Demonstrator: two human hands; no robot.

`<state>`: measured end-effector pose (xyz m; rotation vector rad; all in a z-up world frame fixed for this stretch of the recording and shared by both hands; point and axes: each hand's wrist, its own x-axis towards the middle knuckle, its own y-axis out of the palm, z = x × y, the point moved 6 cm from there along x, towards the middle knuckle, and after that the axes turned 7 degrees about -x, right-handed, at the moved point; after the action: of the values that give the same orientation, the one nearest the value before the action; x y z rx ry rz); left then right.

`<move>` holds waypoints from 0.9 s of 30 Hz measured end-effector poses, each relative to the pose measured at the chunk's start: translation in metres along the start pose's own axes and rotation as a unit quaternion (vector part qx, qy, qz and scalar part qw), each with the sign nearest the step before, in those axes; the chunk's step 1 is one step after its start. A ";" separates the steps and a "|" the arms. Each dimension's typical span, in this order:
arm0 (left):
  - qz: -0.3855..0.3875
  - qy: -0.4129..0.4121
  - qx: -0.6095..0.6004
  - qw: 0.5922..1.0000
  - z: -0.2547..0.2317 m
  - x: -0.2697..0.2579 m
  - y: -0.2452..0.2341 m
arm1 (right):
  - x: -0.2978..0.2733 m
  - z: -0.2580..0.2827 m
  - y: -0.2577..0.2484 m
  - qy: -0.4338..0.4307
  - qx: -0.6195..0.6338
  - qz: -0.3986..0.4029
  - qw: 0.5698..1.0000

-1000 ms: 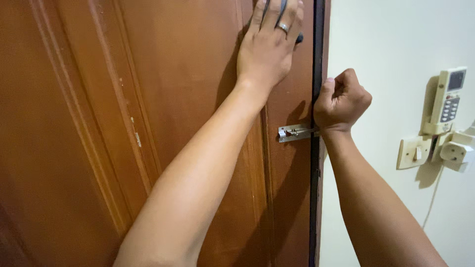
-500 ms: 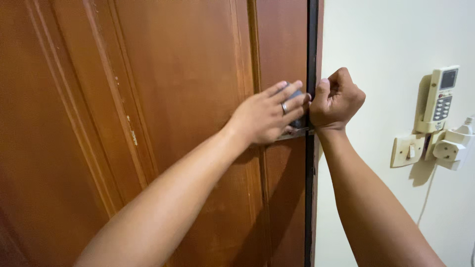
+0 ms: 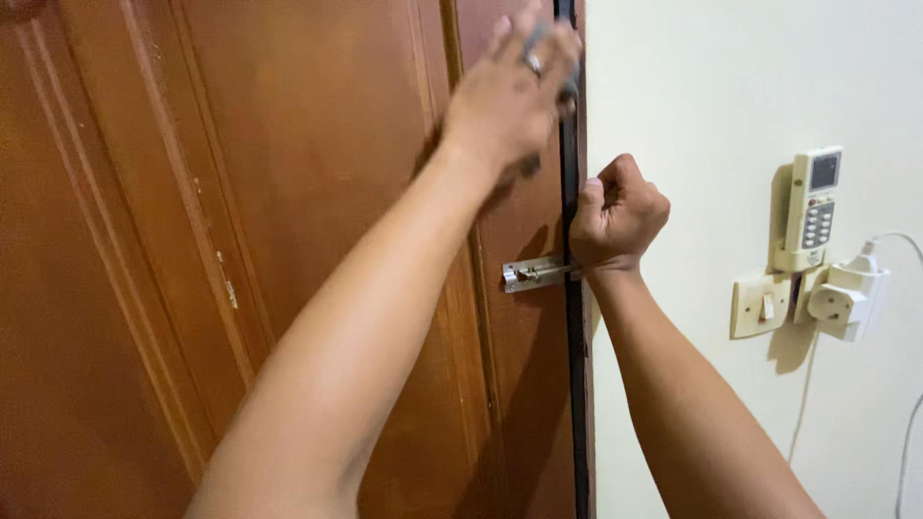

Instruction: The person sands the surface of a wooden door using a sanding block, moving the block in repeated strokes over different sections of the door.

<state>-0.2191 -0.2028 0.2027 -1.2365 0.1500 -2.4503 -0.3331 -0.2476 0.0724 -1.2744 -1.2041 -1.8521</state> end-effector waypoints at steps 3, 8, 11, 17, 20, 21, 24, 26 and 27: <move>0.030 0.060 -0.040 0.997 -0.022 -0.036 0.015 | -0.002 0.004 -0.002 -0.016 -0.006 -0.006 1.000; -0.009 0.135 -0.061 0.989 -0.027 -0.108 0.001 | -0.001 0.005 -0.001 -0.015 -0.018 -0.008 1.000; -0.021 0.102 -0.069 0.992 -0.013 -0.155 -0.019 | -0.003 0.003 0.001 -0.004 -0.038 -0.003 0.999; 0.027 0.034 0.038 0.998 0.014 -0.207 -0.039 | -0.002 0.002 0.003 0.000 -0.047 0.010 0.999; -0.006 0.003 0.103 0.995 0.046 -0.204 -0.043 | -0.002 0.002 0.003 -0.006 -0.052 0.009 0.999; -0.032 -0.009 0.109 0.993 0.061 -0.197 -0.047 | -0.001 0.002 0.003 -0.009 -0.056 0.008 0.998; -0.114 -0.036 0.066 0.991 0.103 -0.165 -0.060 | -0.004 0.002 0.003 -0.017 -0.059 0.005 0.998; -0.128 -0.060 0.060 0.988 0.124 -0.143 -0.066 | -0.005 0.002 0.003 -0.024 -0.058 0.003 0.998; -0.135 -0.067 0.061 0.987 0.130 -0.133 -0.068 | -0.005 0.002 0.004 -0.028 -0.058 0.003 0.998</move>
<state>-0.0651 -0.0780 0.1992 -1.4427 -0.2146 -2.5429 -0.3276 -0.2475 0.0694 -1.4000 -1.1331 -1.9183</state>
